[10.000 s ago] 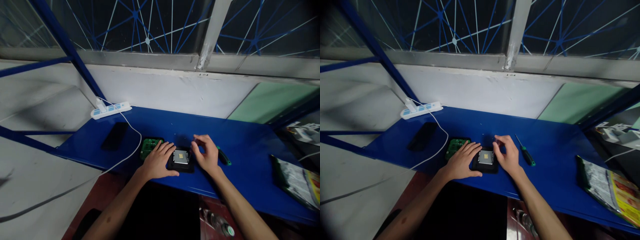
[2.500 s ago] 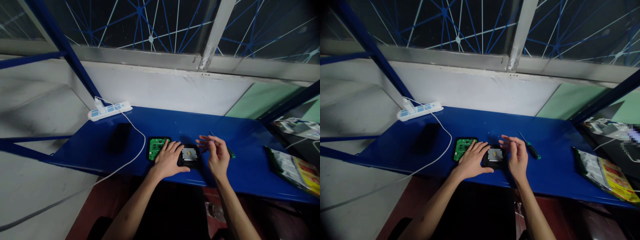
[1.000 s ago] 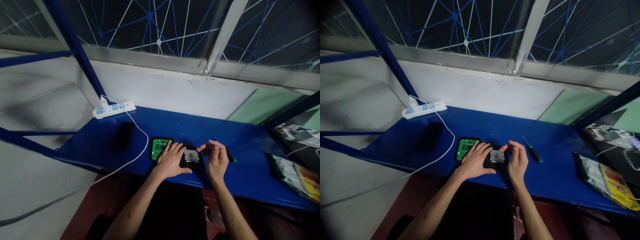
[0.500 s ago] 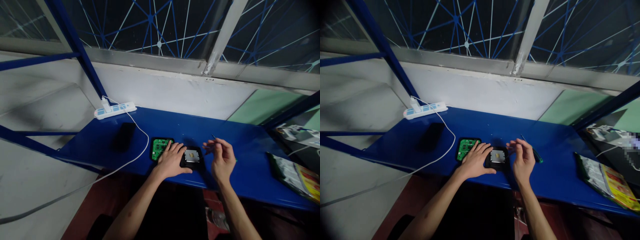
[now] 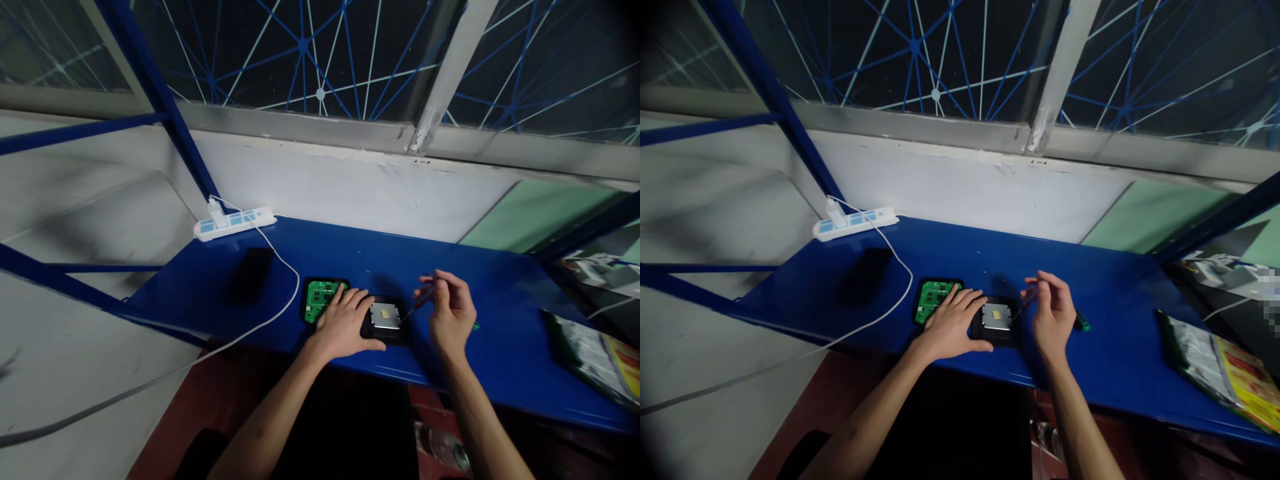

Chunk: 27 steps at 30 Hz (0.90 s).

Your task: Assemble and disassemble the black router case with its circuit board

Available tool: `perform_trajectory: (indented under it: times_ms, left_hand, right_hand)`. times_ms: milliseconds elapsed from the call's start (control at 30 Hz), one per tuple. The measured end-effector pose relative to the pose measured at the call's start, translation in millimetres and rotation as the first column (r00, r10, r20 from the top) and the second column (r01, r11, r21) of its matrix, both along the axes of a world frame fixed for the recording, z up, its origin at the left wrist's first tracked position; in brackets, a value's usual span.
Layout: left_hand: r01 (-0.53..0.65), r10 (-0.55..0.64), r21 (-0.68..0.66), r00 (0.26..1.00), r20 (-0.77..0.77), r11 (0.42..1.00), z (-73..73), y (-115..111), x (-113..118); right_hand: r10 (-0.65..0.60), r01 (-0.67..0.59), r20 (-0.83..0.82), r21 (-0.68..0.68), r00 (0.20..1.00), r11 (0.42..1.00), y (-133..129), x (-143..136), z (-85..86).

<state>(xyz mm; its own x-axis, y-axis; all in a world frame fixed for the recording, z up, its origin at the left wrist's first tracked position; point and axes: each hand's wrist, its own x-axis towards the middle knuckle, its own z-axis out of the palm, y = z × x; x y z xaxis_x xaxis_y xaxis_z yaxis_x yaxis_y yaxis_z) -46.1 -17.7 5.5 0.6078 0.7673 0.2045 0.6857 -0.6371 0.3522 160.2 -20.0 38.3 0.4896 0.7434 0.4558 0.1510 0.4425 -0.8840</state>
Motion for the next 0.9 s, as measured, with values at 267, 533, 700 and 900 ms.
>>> perform_trajectory:
  times_ms: [267, 533, 700, 900]
  left_hand:
    - [0.007, -0.007, -0.004, 1.000, -0.011, 1.000, 1.2, 1.5, -0.8]
    - [0.006, -0.006, -0.009, 1.000, -0.022, 1.000, 2.1, 1.1, -0.6]
    - [0.001, -0.001, -0.007, 1.000, -0.019, 1.000, 2.3, 0.6, -0.3]
    - [0.003, -0.003, -0.022, 1.000, -0.029, 1.000, 4.3, 0.4, -0.3]
  right_hand:
    - [-0.034, 0.035, 0.063, -0.014, 0.997, 0.999, -9.4, 4.8, -12.0]
    - [-0.040, 0.040, 0.058, 0.000, 0.997, 0.999, -8.2, 2.9, -11.7]
    - [-0.040, 0.041, 0.048, -0.009, 0.998, 0.999, -7.3, 1.4, -11.0]
    - [-0.039, 0.040, 0.052, -0.012, 0.998, 0.999, -6.5, 0.7, -11.8]
